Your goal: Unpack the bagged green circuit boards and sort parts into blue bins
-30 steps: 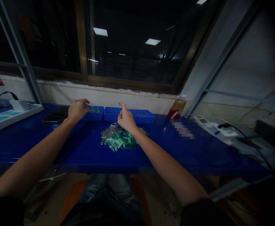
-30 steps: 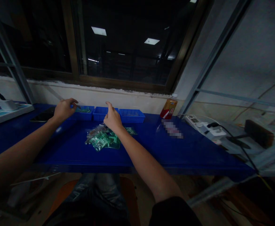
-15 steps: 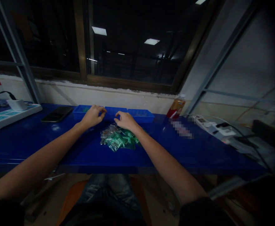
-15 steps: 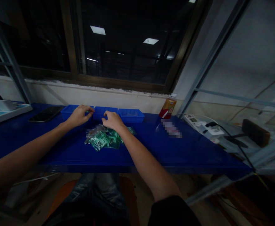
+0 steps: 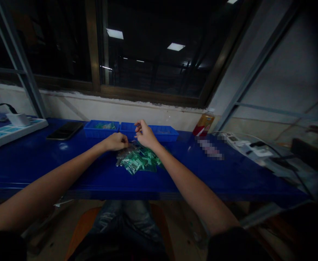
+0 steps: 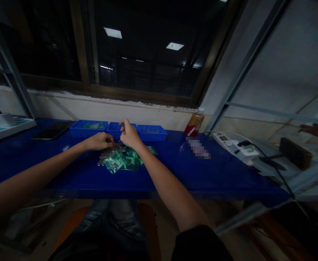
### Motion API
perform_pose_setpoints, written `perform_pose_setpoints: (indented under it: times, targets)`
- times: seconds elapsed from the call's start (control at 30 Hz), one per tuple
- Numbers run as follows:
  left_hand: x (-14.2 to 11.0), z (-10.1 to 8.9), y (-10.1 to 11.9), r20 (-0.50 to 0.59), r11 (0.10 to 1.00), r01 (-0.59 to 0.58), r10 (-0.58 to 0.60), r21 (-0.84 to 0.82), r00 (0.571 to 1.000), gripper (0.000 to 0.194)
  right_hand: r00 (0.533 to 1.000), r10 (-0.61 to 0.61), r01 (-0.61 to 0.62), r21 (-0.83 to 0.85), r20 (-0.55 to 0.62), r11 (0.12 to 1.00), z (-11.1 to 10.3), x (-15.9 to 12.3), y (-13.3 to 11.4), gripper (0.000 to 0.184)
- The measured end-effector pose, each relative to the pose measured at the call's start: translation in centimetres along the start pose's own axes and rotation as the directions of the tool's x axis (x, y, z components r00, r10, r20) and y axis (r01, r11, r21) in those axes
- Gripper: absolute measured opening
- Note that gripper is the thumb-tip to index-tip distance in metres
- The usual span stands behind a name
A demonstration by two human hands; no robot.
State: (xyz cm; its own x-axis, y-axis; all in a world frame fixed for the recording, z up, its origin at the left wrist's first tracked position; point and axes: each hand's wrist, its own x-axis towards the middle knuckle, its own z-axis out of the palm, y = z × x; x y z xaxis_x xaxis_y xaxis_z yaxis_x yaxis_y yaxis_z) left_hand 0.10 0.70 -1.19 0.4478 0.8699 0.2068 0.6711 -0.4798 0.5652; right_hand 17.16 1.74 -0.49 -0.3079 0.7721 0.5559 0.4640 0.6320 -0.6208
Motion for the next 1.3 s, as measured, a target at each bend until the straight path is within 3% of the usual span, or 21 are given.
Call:
perform_pose_setpoints:
  times: [0.07,0.13,0.33,0.43,0.57,0.73,0.9,1.1,1.3]
  targets:
    - [0.1,-0.2,-0.1,0.004,0.999,-0.007,0.007,-0.038,1.0,0.019,0.994,0.01,0.014,0.215,-0.113,0.977,0.1,0.2,-0.5,0.04]
    - [0.1,-0.6,-0.2,-0.04,0.996,-0.029,0.026,-0.079,0.999,0.022,0.988,0.015,0.045,0.38,-0.154,0.924,0.1,0.3,-1.2,0.038]
    - [-0.2,-1.4,0.8,-0.315,0.982,-0.17,0.137,-0.08,0.939,0.021,0.991,0.071,0.015,0.62,-0.115,0.784,0.0,0.2,-2.6,0.036]
    - [-0.8,-1.4,1.7,-0.37,0.962,-0.271,0.257,0.014,0.893,0.02,0.991,0.102,-0.021,0.665,-0.082,0.747,0.1,0.0,-3.0,0.037]
    - [-1.3,-1.3,2.3,-0.328,0.921,-0.37,0.389,0.123,0.861,0.021,0.977,0.19,-0.074,0.681,-0.096,0.728,0.1,0.0,-3.3,0.035]
    - [-1.3,-1.2,2.4,-0.316,0.89,-0.392,0.451,0.234,0.835,0.02,0.96,0.267,-0.143,0.672,-0.085,0.726,-0.1,0.0,-3.4,0.032]
    - [-1.4,-1.4,2.1,-0.295,0.838,-0.443,0.532,0.318,0.794,0.025,0.935,0.355,-0.221,0.772,-0.007,0.596,-0.4,-0.1,-3.7,0.031]
    - [-1.5,-1.5,2.3,-0.256,0.824,-0.465,0.55,0.324,0.795,0.026,0.877,0.474,-0.305,0.857,0.083,0.415,-0.6,-0.1,-3.7,0.031]
    - [-1.7,-1.7,2.6,-0.235,0.819,-0.474,0.554,0.323,0.799,0.024,0.887,0.448,-0.32,0.845,0.109,0.428,-0.6,-0.1,-3.7,0.03]
